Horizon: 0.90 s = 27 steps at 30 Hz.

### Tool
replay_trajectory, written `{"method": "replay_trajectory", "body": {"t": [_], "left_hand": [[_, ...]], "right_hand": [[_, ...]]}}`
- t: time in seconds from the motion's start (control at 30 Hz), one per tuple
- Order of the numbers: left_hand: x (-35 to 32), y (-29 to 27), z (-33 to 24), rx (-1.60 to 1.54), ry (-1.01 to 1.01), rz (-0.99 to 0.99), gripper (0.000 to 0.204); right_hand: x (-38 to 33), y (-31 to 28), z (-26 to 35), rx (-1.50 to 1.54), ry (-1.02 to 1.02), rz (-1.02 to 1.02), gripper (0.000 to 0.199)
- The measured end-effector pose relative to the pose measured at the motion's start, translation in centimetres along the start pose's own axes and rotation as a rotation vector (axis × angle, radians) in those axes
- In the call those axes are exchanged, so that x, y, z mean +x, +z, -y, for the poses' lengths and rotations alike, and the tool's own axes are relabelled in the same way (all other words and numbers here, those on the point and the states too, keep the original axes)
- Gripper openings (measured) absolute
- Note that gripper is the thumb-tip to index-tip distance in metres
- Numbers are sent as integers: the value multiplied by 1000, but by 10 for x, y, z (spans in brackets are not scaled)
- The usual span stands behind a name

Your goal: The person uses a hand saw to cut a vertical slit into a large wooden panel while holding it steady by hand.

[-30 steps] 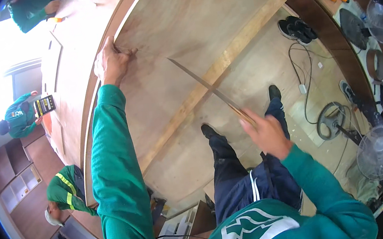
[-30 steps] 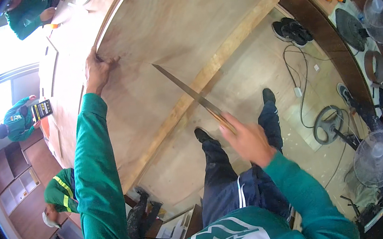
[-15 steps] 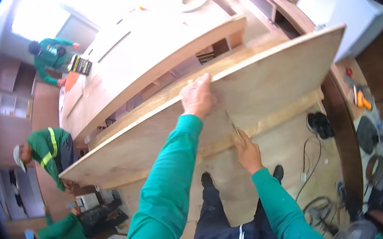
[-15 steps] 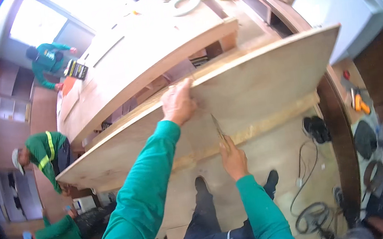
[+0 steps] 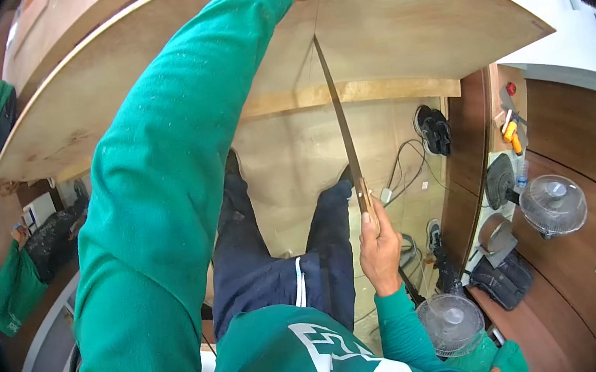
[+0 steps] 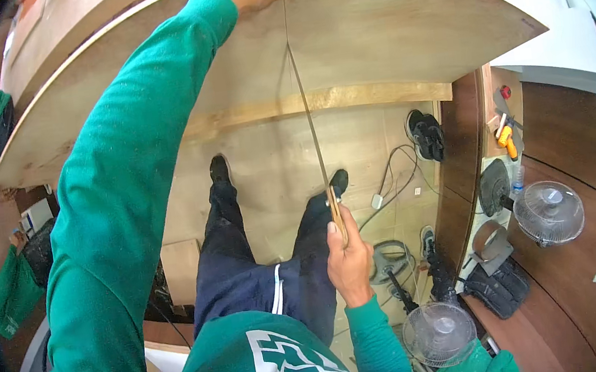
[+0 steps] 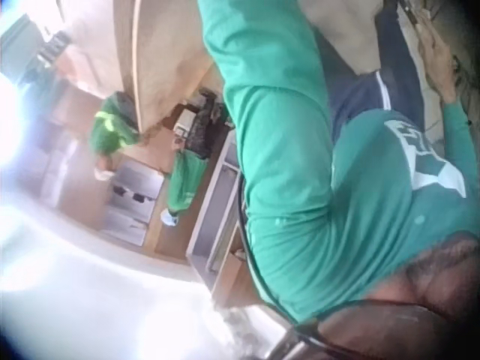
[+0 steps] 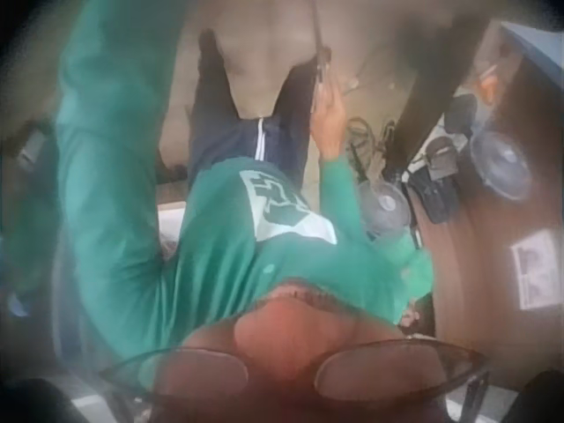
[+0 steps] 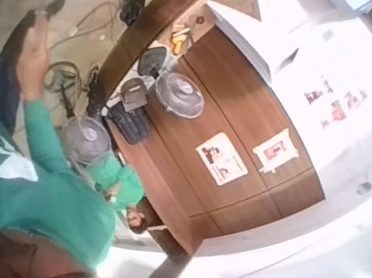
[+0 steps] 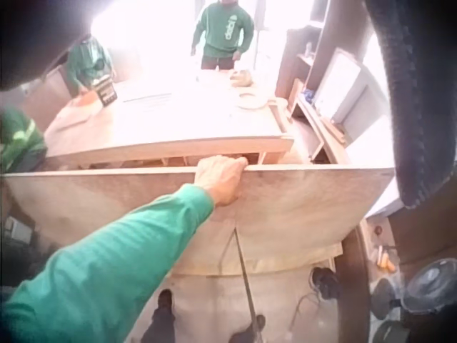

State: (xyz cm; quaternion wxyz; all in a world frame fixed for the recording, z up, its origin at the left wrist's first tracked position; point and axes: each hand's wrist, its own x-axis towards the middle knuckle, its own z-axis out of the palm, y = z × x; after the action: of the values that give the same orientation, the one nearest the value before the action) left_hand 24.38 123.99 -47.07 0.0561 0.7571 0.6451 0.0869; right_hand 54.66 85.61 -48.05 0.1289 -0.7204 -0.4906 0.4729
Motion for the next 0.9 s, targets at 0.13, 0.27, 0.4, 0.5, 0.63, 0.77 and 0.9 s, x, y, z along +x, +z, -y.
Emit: {"method": "replay_trajectory", "body": {"t": [0.13,0.27,0.4,0.5,0.63,0.77,0.9], "left_hand": [[3,18,4,-21,-100,-22,34],[8,11,-23,-32,-57,-18,38],[-6,5,-19,7,-49,29,47],[-1,6,-26,-14,-40,15,46],[-6,7,-9,7,-69,8,39],[-5,13,-7,22,-98,-6,36],[-2,13,-16,-26,-66,-22,35]], "right_hand": [[70,50,-9,-48,-111,-58,53],[234,90,58,-54,-357,-221,58],[230,91,82,7,-330,-133,60],[174,70,35,-5,-336,-167,61],[36,40,-32,10,-128,-53,56],[5,30,-29,17,-161,-79,54],[174,82,25,-33,-283,-158,53]]}}
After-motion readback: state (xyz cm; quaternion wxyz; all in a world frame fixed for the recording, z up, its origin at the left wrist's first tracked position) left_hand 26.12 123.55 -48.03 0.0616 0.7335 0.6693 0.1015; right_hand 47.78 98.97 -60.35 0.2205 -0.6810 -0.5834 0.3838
